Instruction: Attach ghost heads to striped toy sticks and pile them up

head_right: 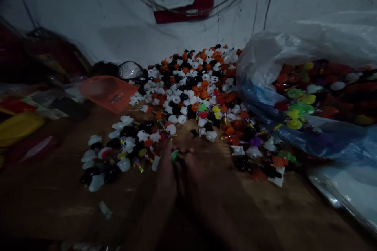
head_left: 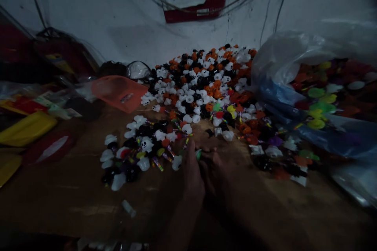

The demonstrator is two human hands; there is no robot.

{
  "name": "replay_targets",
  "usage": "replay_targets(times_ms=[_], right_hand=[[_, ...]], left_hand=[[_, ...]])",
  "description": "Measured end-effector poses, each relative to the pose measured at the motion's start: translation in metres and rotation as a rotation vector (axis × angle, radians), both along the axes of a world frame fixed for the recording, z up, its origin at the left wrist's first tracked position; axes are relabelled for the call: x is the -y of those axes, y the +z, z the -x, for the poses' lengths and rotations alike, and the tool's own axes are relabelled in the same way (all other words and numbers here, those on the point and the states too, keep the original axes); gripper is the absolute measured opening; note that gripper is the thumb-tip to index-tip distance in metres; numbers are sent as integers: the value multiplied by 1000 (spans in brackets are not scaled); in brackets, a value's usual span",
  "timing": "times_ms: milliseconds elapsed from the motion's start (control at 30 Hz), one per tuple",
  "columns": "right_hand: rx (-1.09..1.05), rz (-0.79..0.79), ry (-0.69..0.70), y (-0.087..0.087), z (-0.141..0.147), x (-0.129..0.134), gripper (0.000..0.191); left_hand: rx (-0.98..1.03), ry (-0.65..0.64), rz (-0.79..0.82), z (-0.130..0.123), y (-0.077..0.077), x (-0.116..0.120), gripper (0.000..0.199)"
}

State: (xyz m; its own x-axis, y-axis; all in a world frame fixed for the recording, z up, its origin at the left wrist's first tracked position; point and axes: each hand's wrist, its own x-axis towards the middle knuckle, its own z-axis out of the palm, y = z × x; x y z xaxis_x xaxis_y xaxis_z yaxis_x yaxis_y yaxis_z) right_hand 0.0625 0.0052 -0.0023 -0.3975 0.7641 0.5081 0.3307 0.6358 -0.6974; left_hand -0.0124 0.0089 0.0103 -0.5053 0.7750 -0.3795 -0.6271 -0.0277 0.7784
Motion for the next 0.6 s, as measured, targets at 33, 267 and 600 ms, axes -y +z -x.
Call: replay_targets(times_ms=[33,267,600], right_hand=[[34,13,2,1,3,0,31],[483,-159,-169,-2,-18,-23,26],[701,-33,-484,11,-94,-75,23]], left_hand=[[-92,20,13,9,3,0,38],[-1225,154,18,131,39,-7,45],[-2076,-305,397,92,31,-104,38]])
